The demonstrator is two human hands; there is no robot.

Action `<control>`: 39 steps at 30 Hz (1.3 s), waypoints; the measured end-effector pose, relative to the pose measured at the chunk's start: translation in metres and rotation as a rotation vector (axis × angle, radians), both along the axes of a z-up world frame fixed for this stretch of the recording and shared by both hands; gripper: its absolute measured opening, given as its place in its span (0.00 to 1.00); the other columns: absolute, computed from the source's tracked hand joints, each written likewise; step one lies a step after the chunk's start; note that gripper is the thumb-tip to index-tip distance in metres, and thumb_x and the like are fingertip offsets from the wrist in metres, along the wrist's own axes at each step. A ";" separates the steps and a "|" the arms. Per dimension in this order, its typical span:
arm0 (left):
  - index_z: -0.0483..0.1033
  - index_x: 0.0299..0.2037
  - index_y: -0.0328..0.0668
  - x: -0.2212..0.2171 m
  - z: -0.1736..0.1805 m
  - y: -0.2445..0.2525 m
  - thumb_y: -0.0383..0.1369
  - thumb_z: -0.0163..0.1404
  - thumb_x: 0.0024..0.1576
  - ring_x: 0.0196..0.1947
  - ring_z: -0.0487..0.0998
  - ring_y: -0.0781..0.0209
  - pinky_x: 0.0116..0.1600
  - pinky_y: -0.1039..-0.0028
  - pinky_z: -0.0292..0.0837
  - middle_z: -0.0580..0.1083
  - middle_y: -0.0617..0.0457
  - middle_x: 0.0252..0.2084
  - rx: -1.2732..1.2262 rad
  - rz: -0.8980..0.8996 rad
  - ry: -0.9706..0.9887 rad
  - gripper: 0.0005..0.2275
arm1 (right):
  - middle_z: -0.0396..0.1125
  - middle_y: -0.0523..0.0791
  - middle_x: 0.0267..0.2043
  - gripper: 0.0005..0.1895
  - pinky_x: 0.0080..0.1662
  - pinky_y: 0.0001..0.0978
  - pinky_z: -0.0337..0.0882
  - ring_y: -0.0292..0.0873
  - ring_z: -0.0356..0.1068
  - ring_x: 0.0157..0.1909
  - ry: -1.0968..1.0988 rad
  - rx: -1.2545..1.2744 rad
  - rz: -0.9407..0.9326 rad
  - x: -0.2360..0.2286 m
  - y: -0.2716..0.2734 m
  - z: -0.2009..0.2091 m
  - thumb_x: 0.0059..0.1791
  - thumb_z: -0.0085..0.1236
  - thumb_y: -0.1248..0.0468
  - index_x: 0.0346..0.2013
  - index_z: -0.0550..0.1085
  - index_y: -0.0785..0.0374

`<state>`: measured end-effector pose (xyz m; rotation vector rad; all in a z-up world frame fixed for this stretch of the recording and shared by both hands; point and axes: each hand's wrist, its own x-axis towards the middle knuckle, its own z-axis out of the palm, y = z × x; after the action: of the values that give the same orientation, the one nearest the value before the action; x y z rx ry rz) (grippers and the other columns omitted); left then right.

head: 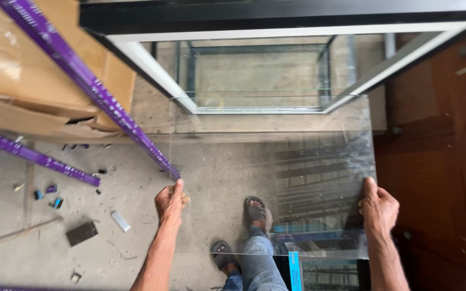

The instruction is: The person picks up a large sheet of glass from a cluttered floor and carries it to a workbench. They place the glass on the bench next to a metal frame and use a small tool to scrape or clean the surface of the glass.

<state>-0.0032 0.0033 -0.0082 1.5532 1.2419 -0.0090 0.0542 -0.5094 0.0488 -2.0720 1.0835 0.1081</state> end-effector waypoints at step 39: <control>0.80 0.41 0.35 -0.007 -0.037 0.037 0.46 0.57 0.67 0.31 0.81 0.55 0.38 0.62 0.77 0.76 0.50 0.33 0.144 -0.037 0.144 0.18 | 0.68 0.38 0.19 0.34 0.44 0.41 0.64 0.41 0.68 0.33 0.208 -0.008 -0.007 0.005 0.022 0.014 0.51 0.40 0.27 0.20 0.66 0.51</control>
<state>-0.0098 0.0404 -0.0449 1.7249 1.3509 -0.0568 0.0593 -0.4873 0.0627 -2.0985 1.2170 0.3227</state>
